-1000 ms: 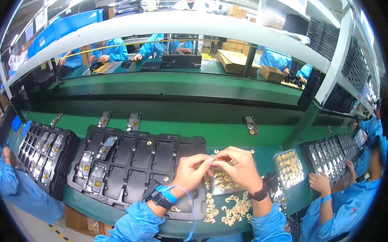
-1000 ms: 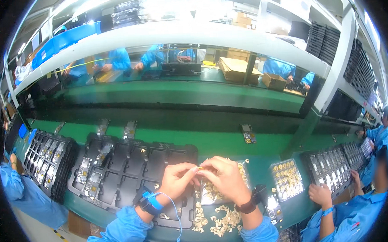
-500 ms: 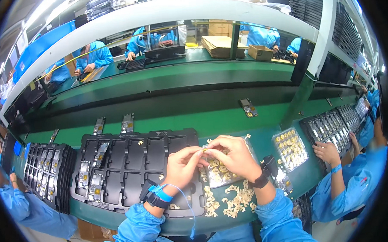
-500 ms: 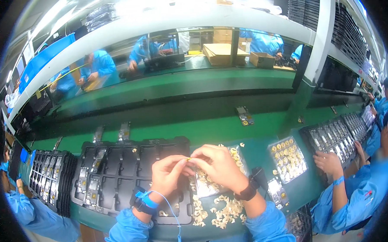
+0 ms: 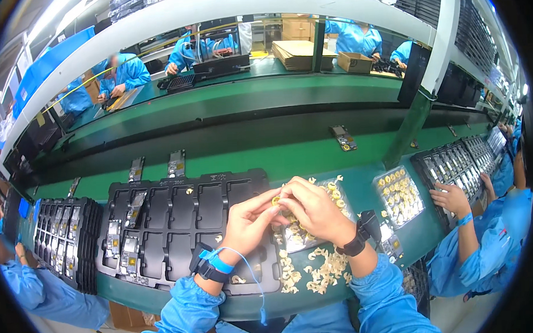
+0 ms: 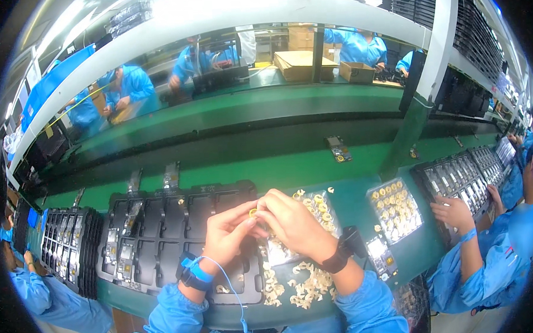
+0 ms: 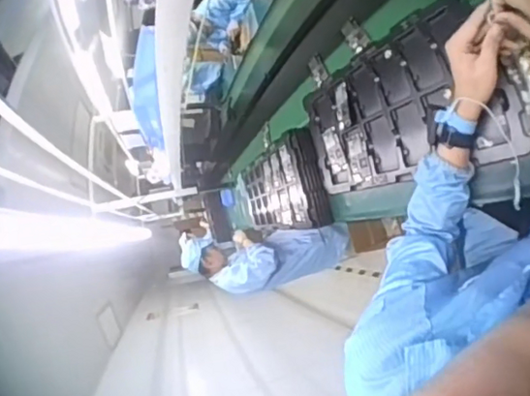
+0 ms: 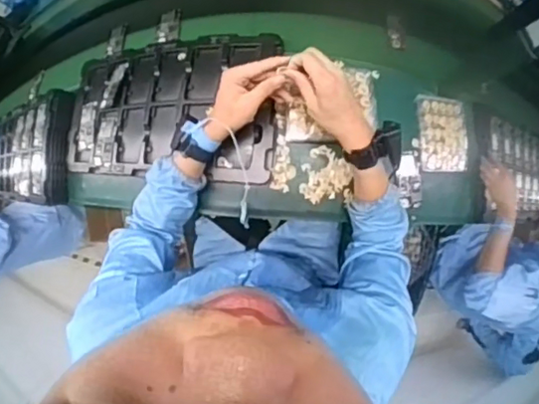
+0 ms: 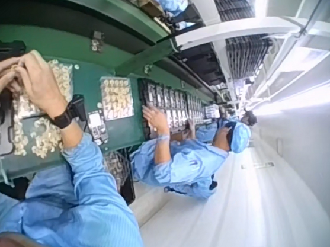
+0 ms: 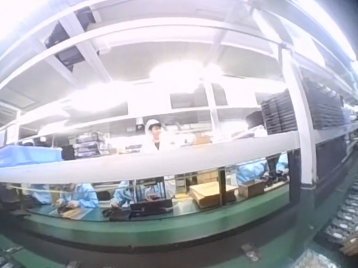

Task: Assembling small electronic components onto a circuit board on a production line.

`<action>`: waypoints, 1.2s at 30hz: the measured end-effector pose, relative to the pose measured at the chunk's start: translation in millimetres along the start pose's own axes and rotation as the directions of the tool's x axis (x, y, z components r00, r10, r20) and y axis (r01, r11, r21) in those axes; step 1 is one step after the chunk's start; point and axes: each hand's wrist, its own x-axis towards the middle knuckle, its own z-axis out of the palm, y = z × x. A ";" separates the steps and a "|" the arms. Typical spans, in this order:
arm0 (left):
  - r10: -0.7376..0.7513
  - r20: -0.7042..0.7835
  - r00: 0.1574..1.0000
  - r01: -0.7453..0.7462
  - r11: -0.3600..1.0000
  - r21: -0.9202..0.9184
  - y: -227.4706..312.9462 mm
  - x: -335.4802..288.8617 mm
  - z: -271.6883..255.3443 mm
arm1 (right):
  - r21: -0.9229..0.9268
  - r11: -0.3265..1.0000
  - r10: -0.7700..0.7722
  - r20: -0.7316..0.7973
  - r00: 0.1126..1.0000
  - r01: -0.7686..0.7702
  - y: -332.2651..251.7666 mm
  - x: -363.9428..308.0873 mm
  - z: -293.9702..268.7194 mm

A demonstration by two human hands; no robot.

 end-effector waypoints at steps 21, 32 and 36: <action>0.092 -0.101 0.991 -0.094 0.995 -0.021 -4.4 4.5 -14.2 | 0.257 0.957 0.135 0.020 0.991 -0.136 -13.4 1.3 -16.0; 0.040 -0.152 0.988 -0.043 0.999 -0.019 -4.3 4.3 -16.6 | 0.184 0.915 0.202 0.563 0.801 -0.360 -22.9 -0.1 -34.9; 0.041 -0.136 0.990 -0.040 0.999 0.008 -5.8 4.4 -15.4 | 0.265 0.893 0.158 0.572 0.805 -0.364 -10.8 -6.6 -35.4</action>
